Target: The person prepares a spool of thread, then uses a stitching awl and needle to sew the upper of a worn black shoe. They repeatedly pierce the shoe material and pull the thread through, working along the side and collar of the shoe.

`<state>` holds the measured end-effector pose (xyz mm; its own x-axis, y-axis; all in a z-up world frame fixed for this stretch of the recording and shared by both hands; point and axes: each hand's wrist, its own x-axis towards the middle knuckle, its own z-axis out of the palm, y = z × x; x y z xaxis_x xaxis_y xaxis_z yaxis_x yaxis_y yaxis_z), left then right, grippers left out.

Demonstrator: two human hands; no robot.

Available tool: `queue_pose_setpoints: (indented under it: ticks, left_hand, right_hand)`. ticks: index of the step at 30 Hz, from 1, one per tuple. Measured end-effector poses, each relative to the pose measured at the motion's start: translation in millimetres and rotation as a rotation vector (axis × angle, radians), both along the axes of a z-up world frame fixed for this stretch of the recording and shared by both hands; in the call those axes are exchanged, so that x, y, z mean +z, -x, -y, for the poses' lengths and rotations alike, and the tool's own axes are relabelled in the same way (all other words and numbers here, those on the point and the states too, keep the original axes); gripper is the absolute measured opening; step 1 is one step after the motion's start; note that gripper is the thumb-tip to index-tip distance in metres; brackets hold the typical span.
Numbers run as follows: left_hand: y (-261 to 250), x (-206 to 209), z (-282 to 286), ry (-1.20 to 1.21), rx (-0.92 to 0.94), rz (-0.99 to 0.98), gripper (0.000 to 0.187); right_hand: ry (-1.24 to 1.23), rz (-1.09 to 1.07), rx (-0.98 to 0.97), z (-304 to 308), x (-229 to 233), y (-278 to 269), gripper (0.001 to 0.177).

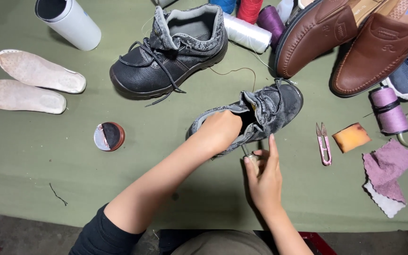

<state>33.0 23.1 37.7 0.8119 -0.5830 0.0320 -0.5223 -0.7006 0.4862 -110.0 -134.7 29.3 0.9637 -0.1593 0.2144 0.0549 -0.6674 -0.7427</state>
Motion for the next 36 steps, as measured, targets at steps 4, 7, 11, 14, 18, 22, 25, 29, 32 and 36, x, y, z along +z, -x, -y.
queue_pose_setpoints:
  ticks: [4, 7, 11, 14, 18, 22, 25, 29, 32, 36]
  left_hand:
    - [-2.4, 27.5, 1.4, -0.013, -0.064, -0.167, 0.035]
    - [-6.6, 23.7, 2.0, -0.056, -0.089, -0.223, 0.029]
    - [-6.2, 32.5, 2.4, -0.099, -0.113, -0.234, 0.029]
    - [-3.1, 54.1, 3.0, -0.141, -0.122, -0.286, 0.027]
    - [-1.2, 79.1, 5.6, -0.11, -0.197, -0.236, 0.027]
    - [-3.6, 56.6, 5.6, -0.114, -0.238, -0.086, 0.023]
    - [0.6, 66.2, 4.9, -0.101, -0.247, -0.061, 0.022]
    - [1.4, 71.0, 6.2, -0.129, -0.209, -0.154, 0.021]
    - [0.5, 69.4, 1.5, -0.189, -0.219, -0.182, 0.02]
    - [0.8, 78.1, -2.1, -0.213, -0.233, -0.243, 0.022]
  right_hand:
    - [-0.249, -0.448, -0.041, 16.1, 9.2, -0.1, 0.048]
    - [-0.246, -0.521, -0.063, 19.5, 7.4, 0.0, 0.031]
    - [-0.089, -0.467, -0.032, 9.4, 13.0, 3.1, 0.03]
    - [-0.045, -0.25, 0.063, 8.5, 8.8, 8.7, 0.036]
    - [-0.006, -0.21, 0.023, 3.6, -1.8, 13.2, 0.04]
    - [-0.004, -0.232, 0.001, -2.9, 6.0, 12.4, 0.046]
    - [-0.022, -0.288, -0.007, -5.0, 4.6, 14.1, 0.048]
    - [-0.1, -0.418, 0.021, -0.2, 29.8, 6.7, 0.05]
    - [-0.19, -0.539, -0.012, 7.9, 23.1, 5.5, 0.054]
    - [-0.222, -0.558, 0.004, 3.2, 25.9, 6.4, 0.058]
